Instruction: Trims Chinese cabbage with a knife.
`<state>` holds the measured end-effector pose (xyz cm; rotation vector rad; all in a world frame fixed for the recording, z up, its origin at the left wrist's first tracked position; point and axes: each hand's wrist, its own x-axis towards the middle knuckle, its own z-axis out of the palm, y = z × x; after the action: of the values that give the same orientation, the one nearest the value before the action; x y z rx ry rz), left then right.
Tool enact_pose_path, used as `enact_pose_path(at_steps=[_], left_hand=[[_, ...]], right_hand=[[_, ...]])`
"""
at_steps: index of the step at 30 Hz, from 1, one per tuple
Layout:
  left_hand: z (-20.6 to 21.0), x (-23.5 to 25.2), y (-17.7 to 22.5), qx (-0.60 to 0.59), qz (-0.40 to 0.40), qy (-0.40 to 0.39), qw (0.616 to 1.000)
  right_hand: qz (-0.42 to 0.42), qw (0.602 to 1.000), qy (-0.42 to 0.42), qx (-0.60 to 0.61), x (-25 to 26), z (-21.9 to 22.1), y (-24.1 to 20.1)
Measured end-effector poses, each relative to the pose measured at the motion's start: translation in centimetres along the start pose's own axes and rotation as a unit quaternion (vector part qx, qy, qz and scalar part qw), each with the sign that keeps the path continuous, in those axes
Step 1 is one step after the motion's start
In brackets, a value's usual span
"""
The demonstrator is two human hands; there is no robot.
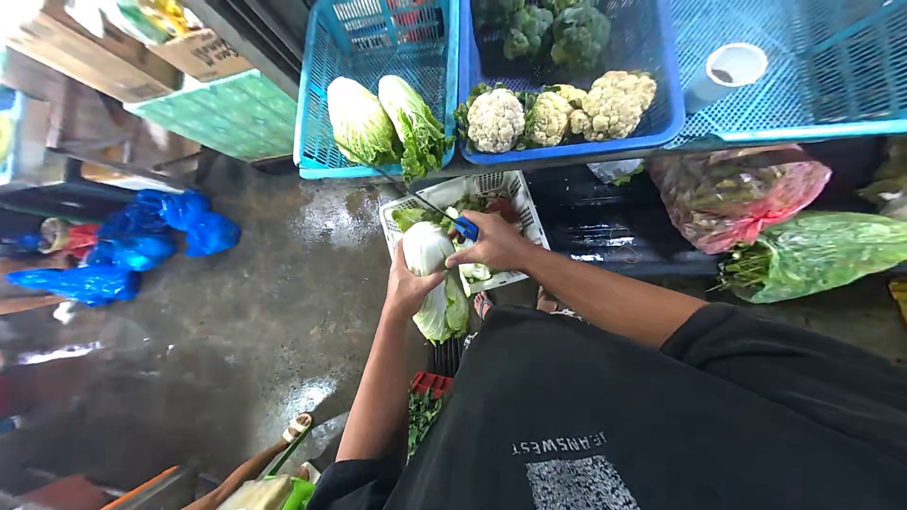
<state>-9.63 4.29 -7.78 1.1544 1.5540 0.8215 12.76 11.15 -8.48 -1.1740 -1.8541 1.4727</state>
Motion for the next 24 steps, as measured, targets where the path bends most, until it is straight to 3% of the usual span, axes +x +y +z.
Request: enact_pose_path(at_steps=[3, 6, 8, 10, 11, 13, 16, 19, 21, 24], left_hand=[[-0.6, -0.2, 0.4, 0.015, 0.008, -0.025, 1.0], [-1.9, 0.2, 0.8, 0.103, 0.014, -0.044, 0.994], [-3.3, 0.6, 1.8, 0.245, 0.032, -0.06, 0.967], [-5.1, 0.9, 1.8, 0.389, 0.071, -0.065, 0.916], [-6.3, 1.2, 1.4, 0.431, 0.085, -0.059, 0.896], [-8.8, 1.5, -0.1, 0.445, 0.073, -0.049, 0.891], [-11.1, 1.3, -1.5, 0.34, 0.026, -0.063, 0.938], [-10.9, 0.7, -2.5, 0.106, -0.013, -0.104, 0.989], [-10.5, 0.1, -2.4, -0.026, -0.022, -0.13, 0.991], [-10.5, -0.2, -2.8, -0.106, -0.02, -0.176, 0.978]], right_hand=[[-0.036, 0.999, -0.005, -0.004, 0.8, 0.0, -1.1], [-0.036, 0.999, -0.019, -0.022, 1.2, 0.0, -1.9], [-0.036, 0.993, -0.017, -0.109, 1.5, 0.1, -1.6], [-0.013, 0.982, -0.03, -0.186, 1.6, 0.0, -1.4], [-0.003, 0.977, -0.038, -0.209, 1.6, -0.1, -1.1], [0.01, 0.973, -0.051, -0.226, 1.7, -0.6, -0.3], [0.011, 0.975, -0.014, -0.222, 2.4, -0.2, 0.6], [-0.001, 0.972, 0.036, -0.232, 3.7, 1.2, 0.6], [-0.001, 0.971, 0.055, -0.232, 3.9, 2.0, 0.1], [0.046, 0.972, 0.057, -0.223, 2.4, 3.3, -1.1]])
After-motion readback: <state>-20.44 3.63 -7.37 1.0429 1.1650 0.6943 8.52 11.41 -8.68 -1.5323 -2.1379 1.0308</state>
